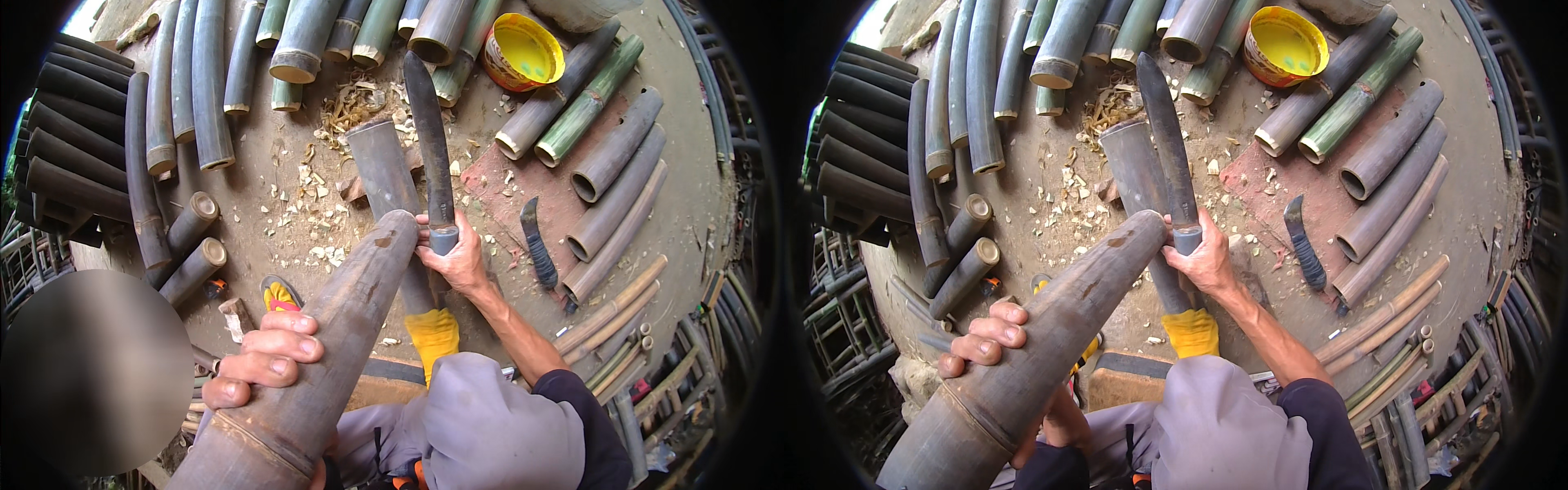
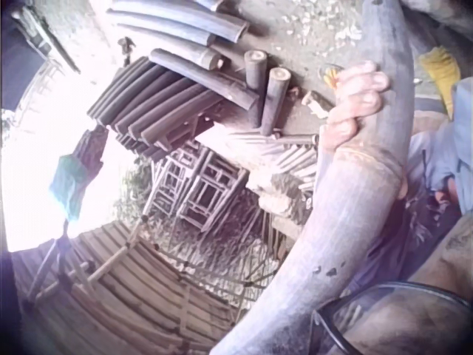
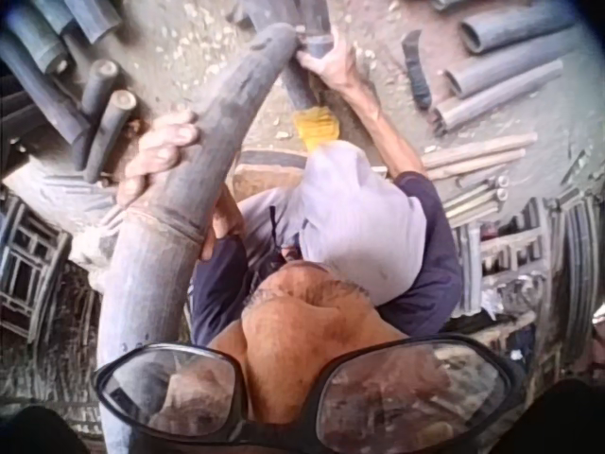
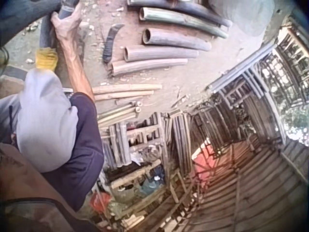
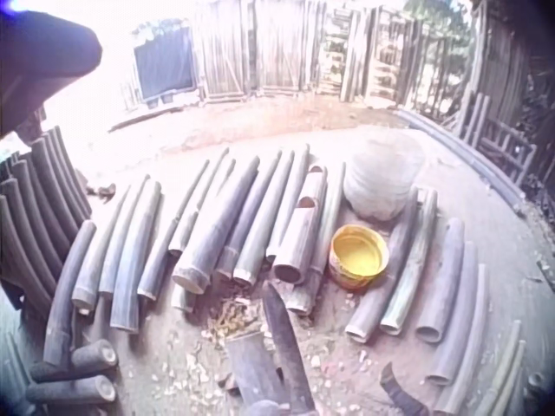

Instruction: The person carves a hole into a bamboo section using a knife and then strikes it with a wooden block to widen the opening.

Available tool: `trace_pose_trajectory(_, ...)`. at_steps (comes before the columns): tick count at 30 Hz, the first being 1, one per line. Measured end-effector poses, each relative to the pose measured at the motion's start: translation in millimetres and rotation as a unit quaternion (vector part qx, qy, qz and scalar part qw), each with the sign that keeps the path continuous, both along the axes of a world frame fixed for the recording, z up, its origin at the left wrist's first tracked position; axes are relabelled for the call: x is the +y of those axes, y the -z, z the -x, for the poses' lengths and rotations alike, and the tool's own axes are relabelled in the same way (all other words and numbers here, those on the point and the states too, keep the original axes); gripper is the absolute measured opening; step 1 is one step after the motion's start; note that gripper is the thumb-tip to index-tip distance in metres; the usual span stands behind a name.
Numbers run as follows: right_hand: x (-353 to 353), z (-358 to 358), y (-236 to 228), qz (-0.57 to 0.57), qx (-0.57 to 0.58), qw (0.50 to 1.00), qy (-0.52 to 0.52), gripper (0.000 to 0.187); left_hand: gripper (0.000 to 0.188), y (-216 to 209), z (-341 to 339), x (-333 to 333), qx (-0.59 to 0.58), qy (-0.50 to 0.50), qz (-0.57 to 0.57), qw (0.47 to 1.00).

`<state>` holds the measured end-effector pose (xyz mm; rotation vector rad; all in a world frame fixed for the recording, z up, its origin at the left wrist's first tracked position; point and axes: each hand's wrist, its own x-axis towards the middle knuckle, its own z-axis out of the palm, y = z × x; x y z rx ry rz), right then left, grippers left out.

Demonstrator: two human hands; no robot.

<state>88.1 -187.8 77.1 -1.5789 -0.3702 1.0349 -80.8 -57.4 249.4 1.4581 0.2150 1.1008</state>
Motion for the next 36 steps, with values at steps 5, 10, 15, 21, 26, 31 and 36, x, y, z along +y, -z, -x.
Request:
trace_pose_trajectory(5,-1.8,-0.6,0.2,0.007,0.004,1.0,0.015,0.049,0.101,0.7,-1.4,5.5,0.029,0.021,0.014,0.999)
trace_pose_trajectory(10,0.4,-4.3,-1.3,0.004,0.002,1.0,0.02,0.048,0.09,2.3,-5.4,10.2,0.017,0.029,0.012,0.999)
trace_pose_trajectory(15,-2.3,-6.2,2.5,0.017,-0.016,1.0,0.002,0.047,0.089,1.0,-9.1,10.4,0.025,0.03,0.007,0.999)
trace_pose_trajectory(21,-14.1,-14.2,5.1,0.021,-0.162,0.986,-0.027,0.042,0.09,1.0,-15.3,7.1,0.02,0.025,0.006,0.999)
trace_pose_trajectory(26,-22.8,-87.8,-18.2,-0.113,-0.442,0.875,-0.16,0.024,0.086,1.1,-13.2,3.2,0.017,0.017,-0.012,1.0)
trace_pose_trajectory(31,-33.1,-175.4,-20.3,-0.019,-0.579,0.699,-0.42,0.027,0.097,-4.9,-20.0,-11.2,0.057,-0.005,-0.031,0.998)
trace_pose_trajectory(36,-9.1,-195.6,-33.2,0.028,-0.566,0.645,-0.513,0.036,0.103,3.1,-20.4,-9.3,0.04,0.011,-0.041,0.998)
